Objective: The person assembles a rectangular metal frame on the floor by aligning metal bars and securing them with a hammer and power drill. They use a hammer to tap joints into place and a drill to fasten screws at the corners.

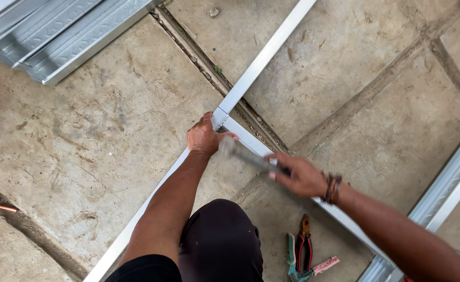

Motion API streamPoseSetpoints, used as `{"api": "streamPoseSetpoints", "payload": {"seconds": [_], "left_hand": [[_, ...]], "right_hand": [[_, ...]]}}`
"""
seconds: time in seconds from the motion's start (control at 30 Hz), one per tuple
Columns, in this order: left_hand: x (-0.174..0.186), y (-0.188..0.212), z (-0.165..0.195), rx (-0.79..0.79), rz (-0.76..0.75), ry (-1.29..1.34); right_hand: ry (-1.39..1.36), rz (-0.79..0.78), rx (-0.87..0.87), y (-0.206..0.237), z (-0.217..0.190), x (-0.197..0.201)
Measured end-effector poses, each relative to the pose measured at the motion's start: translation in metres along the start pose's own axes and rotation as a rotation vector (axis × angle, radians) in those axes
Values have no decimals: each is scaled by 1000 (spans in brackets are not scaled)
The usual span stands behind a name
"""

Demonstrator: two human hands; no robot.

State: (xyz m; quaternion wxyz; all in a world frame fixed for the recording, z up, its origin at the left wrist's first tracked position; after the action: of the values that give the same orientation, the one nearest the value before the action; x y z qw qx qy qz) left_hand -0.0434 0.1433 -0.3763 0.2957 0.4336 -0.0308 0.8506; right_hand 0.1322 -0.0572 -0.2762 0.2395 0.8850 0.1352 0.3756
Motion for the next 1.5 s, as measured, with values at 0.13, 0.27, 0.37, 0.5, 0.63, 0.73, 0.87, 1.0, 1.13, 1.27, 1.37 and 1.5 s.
{"api": "streamPoseSetpoints", "payload": {"seconds": [0.13,0.27,0.37,0.5,0.63,0.73,0.87,1.0,1.13,1.27,1.37,1.5], "left_hand": [[4,1,2,18,-31,30],[7,0,2,55,-81,24],[9,-1,1,-24,37,43],[9,-1,-2,-56,62,36],[5,0,-4,-93,99,55],[3,0,-7,-96,103,65],[2,0,-9,-93,93,80],[7,-1,-4,-95,96,90],[9,0,1,-67,54,99],[1,1,6,-70,89,41],[-16,2,11,-105,106,-102],[-35,8,14,-118,-3,-208]], "right_hand": [[304,-107,-244,-85,-36,84],[835,-96,-202,-153,-96,136],[698,-88,-72,-177,-136,136],[791,-292,-302,-194,-166,123],[973,-463,-350,-203,-178,114],[946,-403,-300,-204,-182,116],[902,-388,-338,-202,-182,115],[764,-361,-385,-190,-167,111],[383,-86,-285,-140,-111,110],[-76,189,-195,-35,-24,100],[-580,260,-421,80,50,68],[-775,531,-613,241,132,12]]}}
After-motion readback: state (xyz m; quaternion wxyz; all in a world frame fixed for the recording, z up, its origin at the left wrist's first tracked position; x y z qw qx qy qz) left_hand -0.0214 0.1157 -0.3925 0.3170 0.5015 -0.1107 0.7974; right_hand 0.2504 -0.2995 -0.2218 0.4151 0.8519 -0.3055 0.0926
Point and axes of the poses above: each hand's wrist, its own y-axis away from the middle knuckle, its own x-axis out of the back of the hand, z = x × y, the point moved 2 cm from there along -y, towards the middle knuckle, and after that the axes turned 12 degrees about y, right-handed, at the moved point
